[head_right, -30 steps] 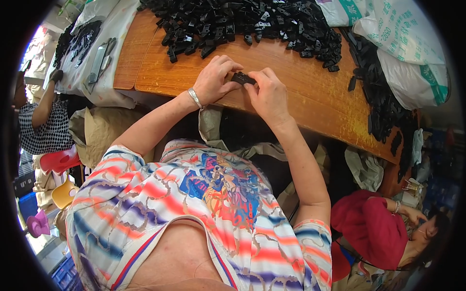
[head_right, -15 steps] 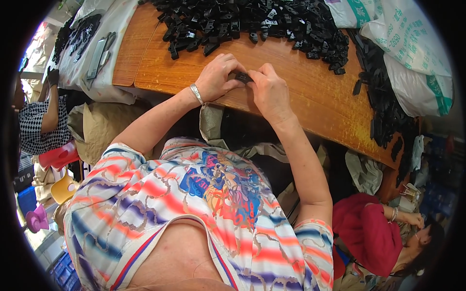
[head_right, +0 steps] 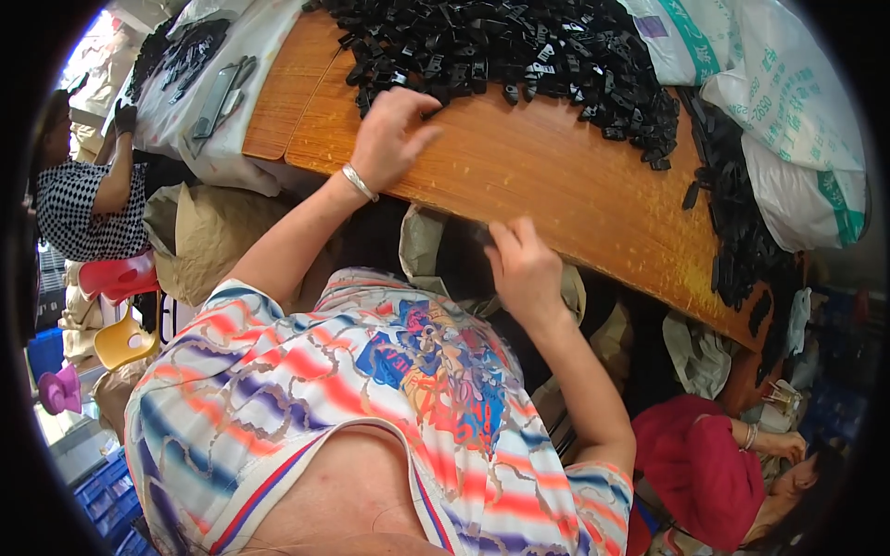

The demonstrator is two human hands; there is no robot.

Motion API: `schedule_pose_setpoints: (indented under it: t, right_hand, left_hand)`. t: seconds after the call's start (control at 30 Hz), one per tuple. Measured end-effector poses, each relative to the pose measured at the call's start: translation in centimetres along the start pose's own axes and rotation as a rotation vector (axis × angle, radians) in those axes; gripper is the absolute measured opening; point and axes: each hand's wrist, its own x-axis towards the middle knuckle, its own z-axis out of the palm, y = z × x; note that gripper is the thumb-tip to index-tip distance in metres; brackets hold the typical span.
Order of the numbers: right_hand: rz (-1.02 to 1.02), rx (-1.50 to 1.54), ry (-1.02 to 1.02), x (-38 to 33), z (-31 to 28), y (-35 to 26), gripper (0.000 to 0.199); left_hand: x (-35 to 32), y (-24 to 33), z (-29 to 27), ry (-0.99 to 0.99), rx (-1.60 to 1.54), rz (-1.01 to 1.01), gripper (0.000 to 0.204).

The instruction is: Assembling small black plastic components by snapping pieces together at a wooden table.

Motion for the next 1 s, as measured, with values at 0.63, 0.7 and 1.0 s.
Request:
schedule_pose_setpoints:
  t: [0.63, 0.7, 1.0]
  right_hand:
    - [0.260, -0.199, 0.184, 18.4, 4.1, 8.6, 0.021]
    - [0.316, -0.272, 0.139, 18.7, 4.0, 8.2, 0.023]
    - [0.344, -0.103, -0.061, 12.2, -0.3, 8.0, 0.027]
  left_hand:
    - [0.6, 3.3, 3.6, -0.351, 0.018, -0.150, 0.016]
    - [0.3, 3.5, 3.6, -0.338, -0.006, -0.122, 0.018]
    - [-1.3, 6.2, 3.5, -0.441, -0.297, -0.203, 0.035]
